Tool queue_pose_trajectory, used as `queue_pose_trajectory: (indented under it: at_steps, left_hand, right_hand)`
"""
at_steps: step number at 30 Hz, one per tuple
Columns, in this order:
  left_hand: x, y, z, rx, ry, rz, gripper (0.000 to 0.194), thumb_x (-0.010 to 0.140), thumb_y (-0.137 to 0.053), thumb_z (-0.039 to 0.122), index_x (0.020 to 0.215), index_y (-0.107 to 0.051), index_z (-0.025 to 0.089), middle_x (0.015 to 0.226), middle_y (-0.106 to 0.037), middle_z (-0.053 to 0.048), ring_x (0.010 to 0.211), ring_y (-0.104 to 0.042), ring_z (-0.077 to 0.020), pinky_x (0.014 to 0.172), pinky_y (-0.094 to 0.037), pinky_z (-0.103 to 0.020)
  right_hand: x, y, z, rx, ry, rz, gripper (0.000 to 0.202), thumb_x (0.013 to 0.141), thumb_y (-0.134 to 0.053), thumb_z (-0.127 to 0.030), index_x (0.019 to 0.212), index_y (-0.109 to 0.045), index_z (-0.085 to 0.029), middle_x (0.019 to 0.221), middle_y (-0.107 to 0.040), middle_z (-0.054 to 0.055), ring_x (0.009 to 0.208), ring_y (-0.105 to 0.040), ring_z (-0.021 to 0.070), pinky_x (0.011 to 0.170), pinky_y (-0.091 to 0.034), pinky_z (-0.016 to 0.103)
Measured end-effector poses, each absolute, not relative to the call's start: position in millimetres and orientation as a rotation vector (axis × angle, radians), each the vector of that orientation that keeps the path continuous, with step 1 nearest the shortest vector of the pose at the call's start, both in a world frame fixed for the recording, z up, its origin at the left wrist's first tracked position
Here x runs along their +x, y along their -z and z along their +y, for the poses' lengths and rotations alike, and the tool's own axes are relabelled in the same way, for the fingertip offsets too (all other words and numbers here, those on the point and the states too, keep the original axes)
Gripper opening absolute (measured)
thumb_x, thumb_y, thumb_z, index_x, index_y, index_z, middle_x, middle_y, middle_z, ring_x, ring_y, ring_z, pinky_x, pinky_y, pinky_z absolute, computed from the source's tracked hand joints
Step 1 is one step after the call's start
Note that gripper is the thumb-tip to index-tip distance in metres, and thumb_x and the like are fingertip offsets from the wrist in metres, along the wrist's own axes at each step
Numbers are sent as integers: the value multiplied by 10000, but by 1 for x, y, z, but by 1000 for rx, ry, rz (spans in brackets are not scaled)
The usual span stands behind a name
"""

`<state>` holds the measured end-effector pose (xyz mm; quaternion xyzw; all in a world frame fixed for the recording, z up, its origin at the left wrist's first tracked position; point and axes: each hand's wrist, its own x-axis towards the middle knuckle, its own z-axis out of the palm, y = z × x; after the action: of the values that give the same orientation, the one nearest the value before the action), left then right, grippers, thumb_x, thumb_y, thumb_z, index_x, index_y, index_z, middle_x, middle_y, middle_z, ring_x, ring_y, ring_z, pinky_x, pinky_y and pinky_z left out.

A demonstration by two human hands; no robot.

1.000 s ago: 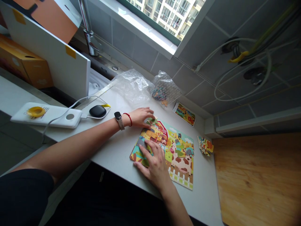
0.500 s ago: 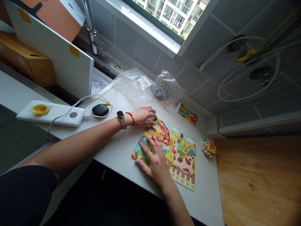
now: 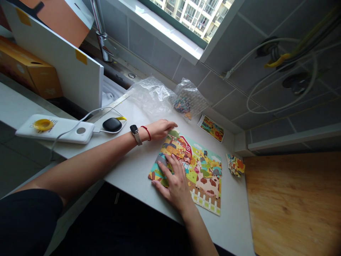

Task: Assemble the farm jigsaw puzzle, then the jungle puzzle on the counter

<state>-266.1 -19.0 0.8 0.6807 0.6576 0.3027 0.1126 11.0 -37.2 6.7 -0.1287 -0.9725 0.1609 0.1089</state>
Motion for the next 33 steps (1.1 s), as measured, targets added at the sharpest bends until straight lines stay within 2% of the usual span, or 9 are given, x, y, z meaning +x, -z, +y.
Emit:
queue_pose_trajectory:
  at_steps: [4, 7, 19, 25, 33]
  left_hand:
    - [-266, -3, -20, 1961, -864, 1918, 497, 903, -497, 13, 1366, -627, 143, 1171, -782, -98, 1046, -729, -198, 927, -543, -298]
    - [-263, -3, -20, 1973, -834, 1903, 536, 861, -507, -13, 1365, -622, 130, 1187, -775, -104, 1078, -719, -216, 947, -542, -317]
    - [-260, 1, -21, 2049, -775, 1928, 476, 911, -601, 134, 1386, -623, 125, 1244, -739, -152, 1151, -667, -273, 1038, -501, -399]
    - [-258, 1, -22, 2089, -758, 1929, 458, 895, -640, 182, 1352, -653, 168, 1278, -732, -123, 1170, -636, -294, 1039, -488, -410]
    - [-259, 4, -19, 2047, -789, 1935, 443, 919, -640, 209, 1360, -652, 168, 1270, -735, -119, 1158, -636, -285, 1032, -483, -394]
  right_hand:
    - [11, -7, -38, -402, -464, -2872, 581, 931, -743, -439, 1469, -605, -269, 1621, -465, 119, 1522, -390, 377, 1229, -379, 639]
    - [11, -8, -39, -406, -471, -2868, 581, 928, -733, -436, 1471, -602, -276, 1625, -458, 112, 1523, -388, 375, 1236, -367, 636]
    - [11, -10, -40, -403, -501, -2856, 555, 939, -706, -412, 1463, -595, -264, 1628, -455, 122, 1529, -378, 364, 1244, -351, 624]
    - [10, -11, -40, -421, -505, -2862, 562, 931, -715, -400, 1463, -593, -268, 1629, -457, 117, 1524, -390, 370, 1240, -358, 634]
    - [12, -9, -38, -410, -512, -2853, 546, 943, -705, -417, 1453, -605, -250, 1624, -465, 123, 1518, -398, 370, 1234, -366, 641]
